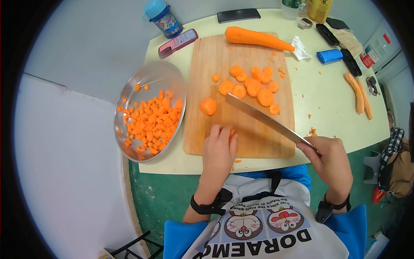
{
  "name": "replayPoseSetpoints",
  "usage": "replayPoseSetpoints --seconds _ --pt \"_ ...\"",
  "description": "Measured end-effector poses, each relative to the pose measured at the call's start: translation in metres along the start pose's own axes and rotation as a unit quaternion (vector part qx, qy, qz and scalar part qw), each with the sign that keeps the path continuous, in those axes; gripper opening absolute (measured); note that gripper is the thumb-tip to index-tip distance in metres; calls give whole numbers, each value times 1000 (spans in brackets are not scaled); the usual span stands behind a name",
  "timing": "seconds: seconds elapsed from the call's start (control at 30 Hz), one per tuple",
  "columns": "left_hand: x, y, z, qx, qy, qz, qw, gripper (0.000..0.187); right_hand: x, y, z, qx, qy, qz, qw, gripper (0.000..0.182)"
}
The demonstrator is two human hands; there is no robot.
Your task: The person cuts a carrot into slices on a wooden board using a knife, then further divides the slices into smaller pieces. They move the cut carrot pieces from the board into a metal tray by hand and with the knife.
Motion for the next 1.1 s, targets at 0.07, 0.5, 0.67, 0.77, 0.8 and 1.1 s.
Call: replayPoseSetpoints --seconds 0.07,0.5,0.67,0.77,0.8,1.1 --pt "-1 -3 2 15 24 11 1000 21 5 -2 -6 6 -9 -11 1000 15" --pt "-34 87 107 -130 214 -158 955 30 21 -8 -28 6 -31 54 998 16" --pt "-67 85 59 -74 118 -130 982 32 24 -9 -30 1 -24 37 999 19" --pt "-98 69 29 69 129 56 988 33 24 -8 -31 -3 -21 40 999 22" --pt "-106 61 21 38 86 88 992 34 25 -7 -30 -3 -24 45 999 22" --pt "-138 13 4 -112 -106 241 958 38 27 -8 -35 -18 -32 37 999 23"
Point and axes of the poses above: each hand's wrist, its own x-axis away from the middle knuckle, its own y-axis out of the back of the hand, z = x × y, the point moved 1 cm from there along -x, towards the middle knuckle, and after that the axes turned 6 degrees about y, right-handed, at the moved point
